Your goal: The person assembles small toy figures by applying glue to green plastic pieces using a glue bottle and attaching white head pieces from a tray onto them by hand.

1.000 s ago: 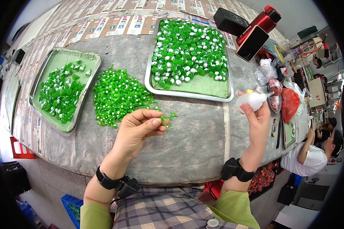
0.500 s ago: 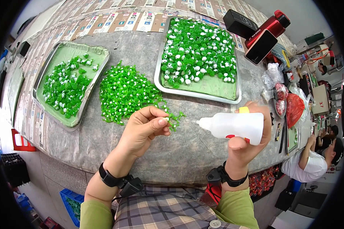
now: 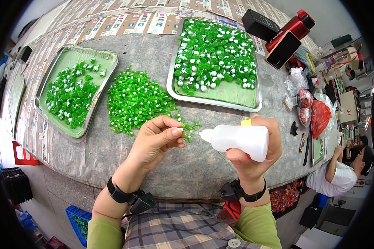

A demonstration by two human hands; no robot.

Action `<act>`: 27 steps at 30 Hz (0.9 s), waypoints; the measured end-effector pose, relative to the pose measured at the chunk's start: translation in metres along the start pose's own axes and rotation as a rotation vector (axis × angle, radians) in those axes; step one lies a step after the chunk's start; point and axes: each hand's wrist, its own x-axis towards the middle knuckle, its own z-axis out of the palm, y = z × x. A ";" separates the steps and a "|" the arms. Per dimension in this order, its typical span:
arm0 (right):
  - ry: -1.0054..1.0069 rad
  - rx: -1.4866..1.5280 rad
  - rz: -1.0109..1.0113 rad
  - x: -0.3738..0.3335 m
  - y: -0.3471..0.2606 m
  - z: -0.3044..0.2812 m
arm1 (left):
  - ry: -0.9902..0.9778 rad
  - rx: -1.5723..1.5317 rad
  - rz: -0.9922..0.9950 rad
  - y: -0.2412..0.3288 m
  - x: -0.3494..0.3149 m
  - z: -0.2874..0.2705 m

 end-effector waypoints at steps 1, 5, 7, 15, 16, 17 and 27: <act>0.000 -0.001 0.000 0.001 -0.001 -0.001 | 0.003 0.005 -0.002 0.000 0.000 0.000; -0.018 -0.034 -0.014 0.003 -0.002 0.002 | 0.007 0.011 -0.005 0.000 0.000 -0.001; -0.019 -0.041 -0.013 0.003 -0.002 0.001 | -0.007 0.013 -0.009 0.001 0.000 -0.001; 0.059 -0.046 0.010 0.000 0.002 0.000 | -0.013 0.019 -0.004 0.000 0.000 -0.001; 0.060 -0.044 0.010 0.001 0.001 0.000 | -0.013 0.020 -0.006 0.001 0.000 -0.001; 0.036 -0.051 0.015 0.001 0.001 -0.001 | -0.011 0.022 -0.005 0.001 -0.001 -0.001; 0.085 0.042 0.002 0.000 0.002 -0.004 | 0.062 0.110 0.116 0.000 0.000 0.004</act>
